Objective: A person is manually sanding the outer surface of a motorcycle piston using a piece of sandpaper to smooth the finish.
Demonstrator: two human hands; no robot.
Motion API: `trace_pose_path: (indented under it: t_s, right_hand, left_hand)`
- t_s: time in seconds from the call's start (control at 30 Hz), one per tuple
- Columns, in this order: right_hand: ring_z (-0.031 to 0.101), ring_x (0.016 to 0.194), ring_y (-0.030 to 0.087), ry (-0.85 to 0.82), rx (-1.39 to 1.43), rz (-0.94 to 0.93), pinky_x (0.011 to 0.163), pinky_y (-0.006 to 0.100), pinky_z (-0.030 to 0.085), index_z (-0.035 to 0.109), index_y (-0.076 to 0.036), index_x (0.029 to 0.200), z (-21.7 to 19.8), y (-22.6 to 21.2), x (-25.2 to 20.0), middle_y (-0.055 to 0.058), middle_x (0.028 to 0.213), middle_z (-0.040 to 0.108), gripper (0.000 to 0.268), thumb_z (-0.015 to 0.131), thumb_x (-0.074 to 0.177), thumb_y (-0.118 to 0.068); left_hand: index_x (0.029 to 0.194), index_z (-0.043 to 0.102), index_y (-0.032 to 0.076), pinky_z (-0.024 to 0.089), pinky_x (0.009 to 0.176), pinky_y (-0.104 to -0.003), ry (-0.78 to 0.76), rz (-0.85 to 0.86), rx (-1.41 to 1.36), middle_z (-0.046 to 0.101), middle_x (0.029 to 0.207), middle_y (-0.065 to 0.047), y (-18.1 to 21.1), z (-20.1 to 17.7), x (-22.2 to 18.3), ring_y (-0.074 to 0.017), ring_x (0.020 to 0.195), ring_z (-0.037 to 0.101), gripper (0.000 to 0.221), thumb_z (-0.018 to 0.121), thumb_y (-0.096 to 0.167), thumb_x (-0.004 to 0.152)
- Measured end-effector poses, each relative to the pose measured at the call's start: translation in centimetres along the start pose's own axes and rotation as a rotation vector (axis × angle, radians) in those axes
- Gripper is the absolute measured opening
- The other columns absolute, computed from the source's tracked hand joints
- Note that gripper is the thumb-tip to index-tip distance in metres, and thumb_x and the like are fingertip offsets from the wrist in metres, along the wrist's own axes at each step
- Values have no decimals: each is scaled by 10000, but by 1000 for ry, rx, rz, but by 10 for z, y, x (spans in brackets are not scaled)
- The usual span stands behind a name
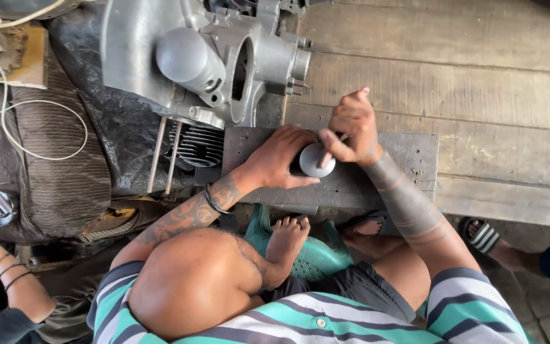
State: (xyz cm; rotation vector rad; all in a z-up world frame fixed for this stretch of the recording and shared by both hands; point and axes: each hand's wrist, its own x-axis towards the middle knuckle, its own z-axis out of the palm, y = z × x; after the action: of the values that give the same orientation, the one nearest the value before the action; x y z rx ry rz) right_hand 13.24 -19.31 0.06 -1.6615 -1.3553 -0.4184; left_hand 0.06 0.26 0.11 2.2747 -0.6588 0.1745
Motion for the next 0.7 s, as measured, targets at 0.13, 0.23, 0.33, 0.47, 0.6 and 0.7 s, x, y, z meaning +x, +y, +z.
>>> trace_pose_path:
  t_s: [0.13, 0.23, 0.33, 0.47, 0.6, 0.7]
  right_hand:
    - [491, 603, 362, -8, -23, 48, 710, 465, 354, 503, -87, 632, 5, 31, -9, 106, 606, 450, 490, 587, 1063, -304]
    - [408, 657, 231, 36, -62, 184, 872, 451, 294, 468, -59, 608, -8, 15, -3, 61, 618, 425, 464, 543, 1034, -229]
    - [373, 562, 243, 20, -30, -62, 737, 471, 337, 503, -71, 557, 2, -13, 1, 74, 536, 487, 418, 544, 955, -194]
    - [412, 616, 244, -38, -65, 57, 753, 451, 347, 542, -49, 626, 4, 1, 5, 78, 600, 475, 418, 546, 1000, -236]
    - [359, 566, 203, 38, -138, 49, 712, 423, 309, 519, -78, 586, 3, 4, -3, 44, 553, 467, 451, 539, 1004, -247]
    - [311, 509, 189, 23, -122, -47, 682, 424, 330, 485, -112, 552, 9, 4, -7, 29, 493, 413, 465, 500, 999, -239]
  left_hand:
    - [1247, 579, 32, 423, 1118, -525, -13, 10, 10, 643, 1204, -178, -1, 0, -1, -372, 1187, 605, 729, 871, 502, 771]
    - [1215, 561, 23, 429, 1057, -479, 6, 44, 7, 637, 1204, -137, 9, -7, 3, -329, 1138, 600, 683, 875, 459, 793]
    - [1221, 588, 34, 432, 1044, -478, -13, 5, -36, 670, 1189, -145, 7, -5, 1, -356, 1131, 615, 685, 869, 456, 761]
    - [1231, 603, 22, 395, 1132, -488, -19, -8, -8, 681, 1209, -142, 3, -2, -1, -348, 1162, 620, 719, 873, 487, 753]
    - [1256, 564, 30, 386, 1126, -515, -28, -10, -1, 643, 1247, -147, 2, -2, -2, -378, 1209, 582, 726, 868, 481, 776]
    - [1244, 576, 27, 406, 1072, -495, -19, -11, -41, 643, 1214, -148, 3, -3, -1, -366, 1172, 582, 697, 872, 446, 773]
